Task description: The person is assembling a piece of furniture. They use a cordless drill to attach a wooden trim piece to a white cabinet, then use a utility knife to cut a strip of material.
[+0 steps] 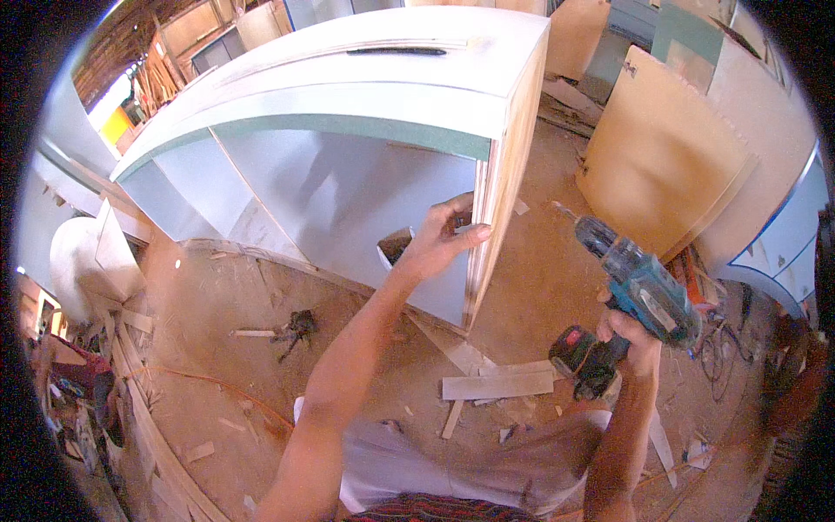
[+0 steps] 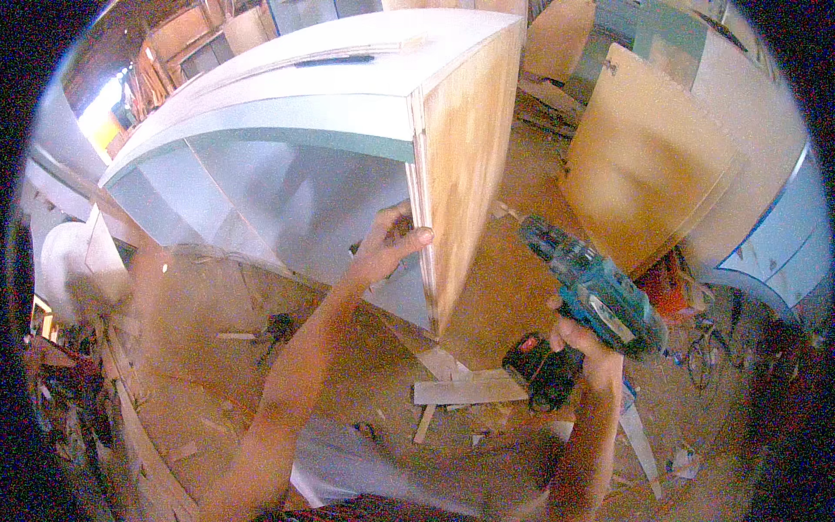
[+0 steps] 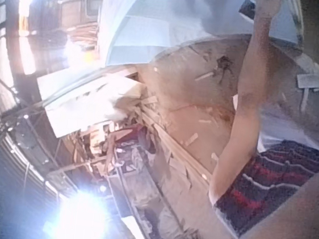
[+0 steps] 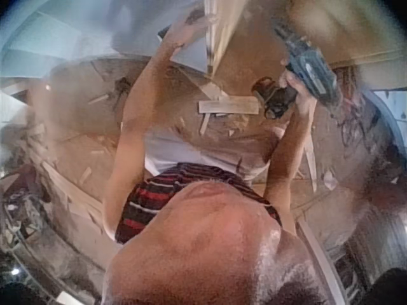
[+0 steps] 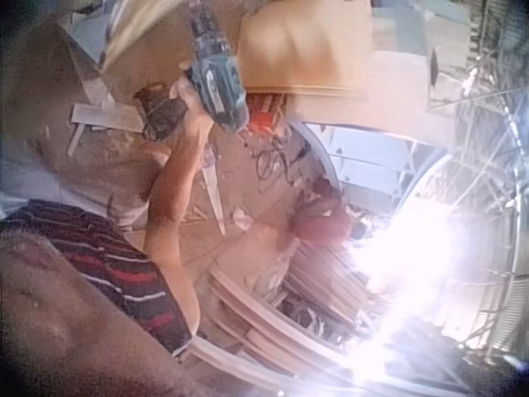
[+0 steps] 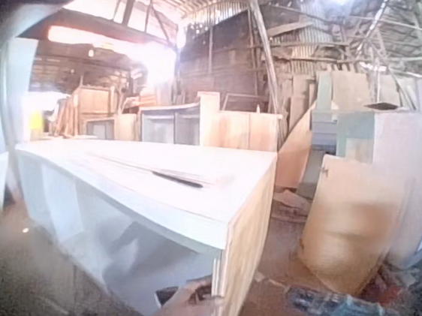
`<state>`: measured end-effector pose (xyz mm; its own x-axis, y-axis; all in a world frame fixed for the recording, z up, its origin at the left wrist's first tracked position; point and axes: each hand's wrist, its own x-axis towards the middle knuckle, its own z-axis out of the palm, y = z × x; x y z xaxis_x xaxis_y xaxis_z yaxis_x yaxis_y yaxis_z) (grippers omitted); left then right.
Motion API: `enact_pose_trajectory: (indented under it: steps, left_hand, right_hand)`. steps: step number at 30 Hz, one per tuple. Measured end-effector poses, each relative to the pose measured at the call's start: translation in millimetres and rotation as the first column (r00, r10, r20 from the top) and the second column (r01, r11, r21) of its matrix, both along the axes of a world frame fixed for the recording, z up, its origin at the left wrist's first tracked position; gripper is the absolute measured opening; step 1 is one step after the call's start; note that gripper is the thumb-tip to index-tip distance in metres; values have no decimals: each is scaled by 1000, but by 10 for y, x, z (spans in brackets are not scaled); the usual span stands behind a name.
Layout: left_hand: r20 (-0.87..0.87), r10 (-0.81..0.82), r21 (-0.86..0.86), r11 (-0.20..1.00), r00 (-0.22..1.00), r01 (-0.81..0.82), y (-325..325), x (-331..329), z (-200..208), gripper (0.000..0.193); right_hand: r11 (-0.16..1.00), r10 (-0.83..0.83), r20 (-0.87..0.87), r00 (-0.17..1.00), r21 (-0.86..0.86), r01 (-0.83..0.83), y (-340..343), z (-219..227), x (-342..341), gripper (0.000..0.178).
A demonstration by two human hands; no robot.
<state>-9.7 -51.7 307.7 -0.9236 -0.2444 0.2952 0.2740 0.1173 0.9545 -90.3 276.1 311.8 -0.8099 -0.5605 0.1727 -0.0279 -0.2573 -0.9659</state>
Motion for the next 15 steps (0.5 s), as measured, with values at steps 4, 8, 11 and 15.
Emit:
enact_pose_trajectory:
  steps: [4,8,11,15]
  left_hand:
    - [56,-70,-45,996,996,73,-174,-38,-256,55]
    - [196,-30,-242,967,980,78,-278,30,-415,67]
    - [339,20,-312,946,941,93,-180,-7,-327,72]
    - [354,63,-353,933,933,71,-200,9,-372,73]
  right_hand:
    - [983,-181,81,980,21,180,212,-611,84,35]
    - [862,-459,423,781,2,506,-203,-665,491,28]
    - [861,-493,477,728,147,487,-121,-848,485,26]
    - [843,-532,507,678,236,484,-67,-1059,363,23]
